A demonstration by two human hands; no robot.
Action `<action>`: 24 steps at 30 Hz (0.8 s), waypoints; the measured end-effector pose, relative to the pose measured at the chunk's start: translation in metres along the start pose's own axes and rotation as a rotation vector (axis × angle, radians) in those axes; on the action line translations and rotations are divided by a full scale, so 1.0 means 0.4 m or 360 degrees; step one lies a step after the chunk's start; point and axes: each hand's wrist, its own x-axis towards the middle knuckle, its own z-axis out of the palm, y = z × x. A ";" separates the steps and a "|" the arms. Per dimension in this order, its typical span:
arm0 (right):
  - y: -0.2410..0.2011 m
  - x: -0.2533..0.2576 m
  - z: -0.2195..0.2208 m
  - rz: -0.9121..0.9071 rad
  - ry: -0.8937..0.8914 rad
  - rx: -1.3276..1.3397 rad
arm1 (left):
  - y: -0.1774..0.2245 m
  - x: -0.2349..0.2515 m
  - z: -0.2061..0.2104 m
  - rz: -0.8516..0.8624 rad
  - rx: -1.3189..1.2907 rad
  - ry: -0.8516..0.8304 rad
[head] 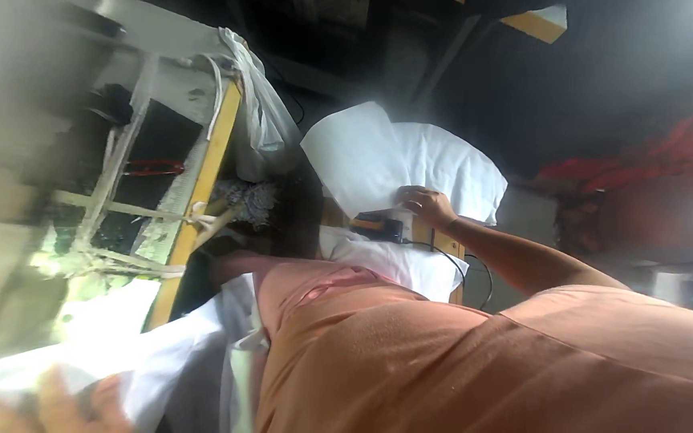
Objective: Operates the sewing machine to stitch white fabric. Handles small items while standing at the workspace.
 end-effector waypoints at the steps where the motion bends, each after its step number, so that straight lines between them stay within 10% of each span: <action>1: 0.001 0.001 0.003 -0.0011 0.0017 -0.0011 | 0.001 0.000 -0.001 -0.0015 0.0002 -0.0022; 19: -0.085 -0.021 0.071 -0.0386 0.0004 -0.0478 | -0.023 -0.006 0.013 -0.0048 -0.0072 -0.0085; 24: -0.073 0.009 0.147 0.0340 -0.0630 -0.0219 | -0.017 -0.006 0.010 -0.0061 -0.0079 -0.0101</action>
